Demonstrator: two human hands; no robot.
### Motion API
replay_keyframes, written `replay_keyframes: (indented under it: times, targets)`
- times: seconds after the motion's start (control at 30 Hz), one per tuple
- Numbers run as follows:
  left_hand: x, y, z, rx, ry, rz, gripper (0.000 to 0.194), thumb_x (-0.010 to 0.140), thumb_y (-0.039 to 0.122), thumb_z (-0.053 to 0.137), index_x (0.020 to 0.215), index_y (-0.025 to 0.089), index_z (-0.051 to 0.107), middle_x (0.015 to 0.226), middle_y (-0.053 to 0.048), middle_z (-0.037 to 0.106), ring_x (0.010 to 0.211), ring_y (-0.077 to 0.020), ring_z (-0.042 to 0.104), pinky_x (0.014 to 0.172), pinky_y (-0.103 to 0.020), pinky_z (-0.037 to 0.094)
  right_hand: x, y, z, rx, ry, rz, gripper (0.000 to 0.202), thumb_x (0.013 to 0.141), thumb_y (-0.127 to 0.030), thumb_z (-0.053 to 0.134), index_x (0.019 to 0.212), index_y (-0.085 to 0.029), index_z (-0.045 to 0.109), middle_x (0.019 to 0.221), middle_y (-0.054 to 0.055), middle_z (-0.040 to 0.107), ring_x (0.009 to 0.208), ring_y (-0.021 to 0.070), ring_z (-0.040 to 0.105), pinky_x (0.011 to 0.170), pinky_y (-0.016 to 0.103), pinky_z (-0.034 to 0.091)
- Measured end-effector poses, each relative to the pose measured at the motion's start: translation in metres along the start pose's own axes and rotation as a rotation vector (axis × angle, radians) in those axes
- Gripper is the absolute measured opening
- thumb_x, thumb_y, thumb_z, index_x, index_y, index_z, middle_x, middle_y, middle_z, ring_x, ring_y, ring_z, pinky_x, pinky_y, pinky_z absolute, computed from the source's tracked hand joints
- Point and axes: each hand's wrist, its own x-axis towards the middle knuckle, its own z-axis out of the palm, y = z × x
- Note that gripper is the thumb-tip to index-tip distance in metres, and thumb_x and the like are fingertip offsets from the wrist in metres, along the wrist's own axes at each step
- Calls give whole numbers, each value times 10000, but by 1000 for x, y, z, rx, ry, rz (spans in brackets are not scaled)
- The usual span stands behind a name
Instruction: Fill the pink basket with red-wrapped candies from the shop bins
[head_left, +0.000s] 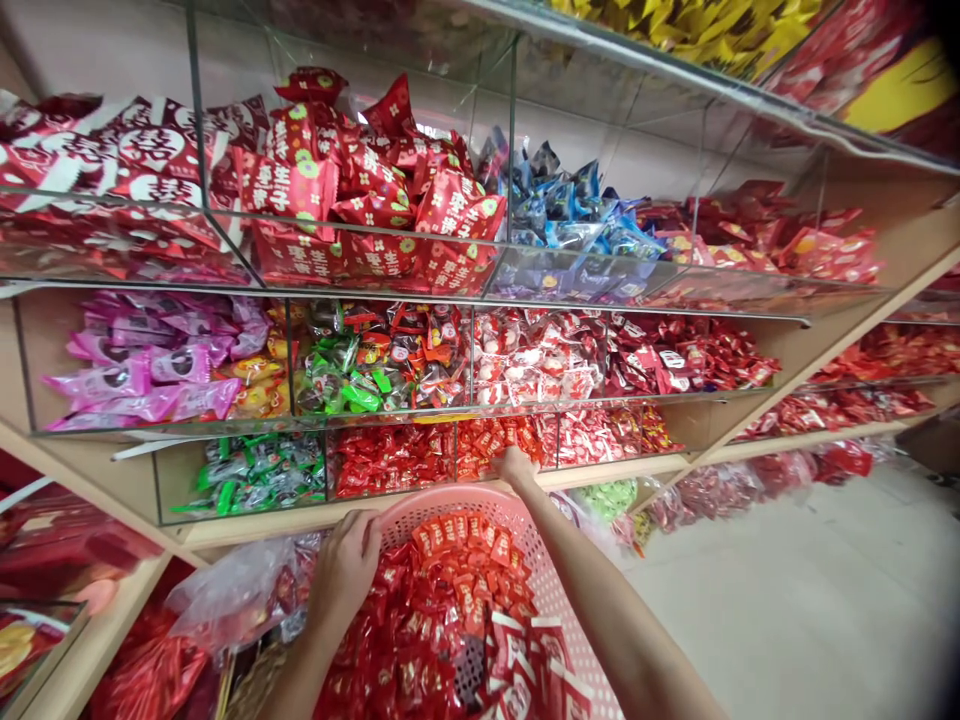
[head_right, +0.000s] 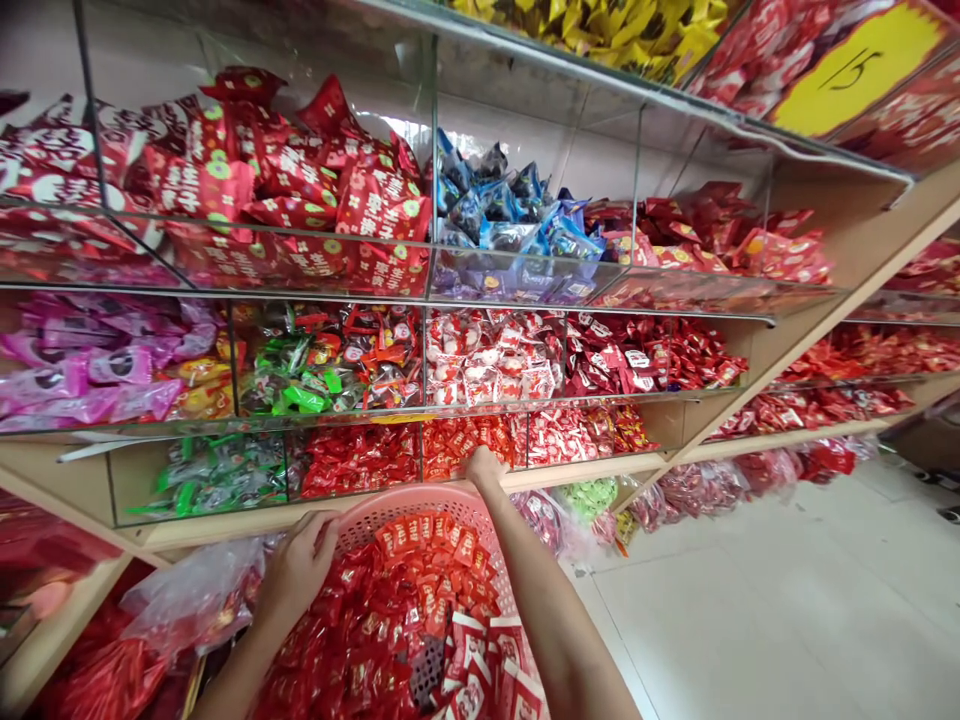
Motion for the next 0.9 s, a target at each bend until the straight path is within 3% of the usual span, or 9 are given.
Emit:
replay_keyframes:
  times: [0.2,0.3,0.37,0.47,0.57,0.77,0.9]
  targets:
    - [4,4,-3,-86,36,-6,217,831,300,419,901,199,597,890,-36,659,854,-175,608,779,-299,477,-33,23,-19,263,84,-201,188,771,-308,495,709,-189,625,709,11,643,700,133,574,638,221,379]
    - [10,29,-8,-225,33,11,228,815,334,459,923,202,609,952,-54,644,945,-194,577,878,-340,444,-70,32,-25,629,68,-386,238,745,-367,526,661,-155,595,616,4,591,597,122,514,595,226,384]
    - [12,55,-10,-413,-50,-47,254,815,367,464,937,194,605,962,-64,644,935,-191,585,874,-338,451,-102,35,-27,826,-5,-447,263,726,-402,560,657,-149,584,601,-2,573,580,117,486,597,234,390]
    - [7,93,-11,-768,-304,-285,328,777,457,503,919,175,592,883,-56,664,800,-166,625,720,-284,505,-149,38,-29,957,-117,-451,268,729,-413,582,677,-150,594,640,5,579,620,122,483,626,240,396]
    - [-13,115,-8,-997,-524,-521,372,736,504,549,887,166,585,806,-37,682,652,-142,632,596,-253,494,-187,50,-22,983,-206,-426,284,748,-422,579,653,-155,581,620,-5,543,606,113,448,605,235,374]
    - [-74,116,6,-1137,-670,-789,406,631,545,638,714,156,554,629,-20,674,526,-131,611,487,-214,431,-222,97,10,970,-328,-247,368,700,-500,628,611,-148,566,558,-20,487,548,97,393,546,232,316]
    - [-92,115,9,-1137,-699,-846,436,630,577,619,714,155,547,614,-25,678,542,-145,630,502,-218,441,-228,116,22,1014,-357,-155,416,636,-549,667,601,-145,573,548,-19,487,533,94,390,542,237,309]
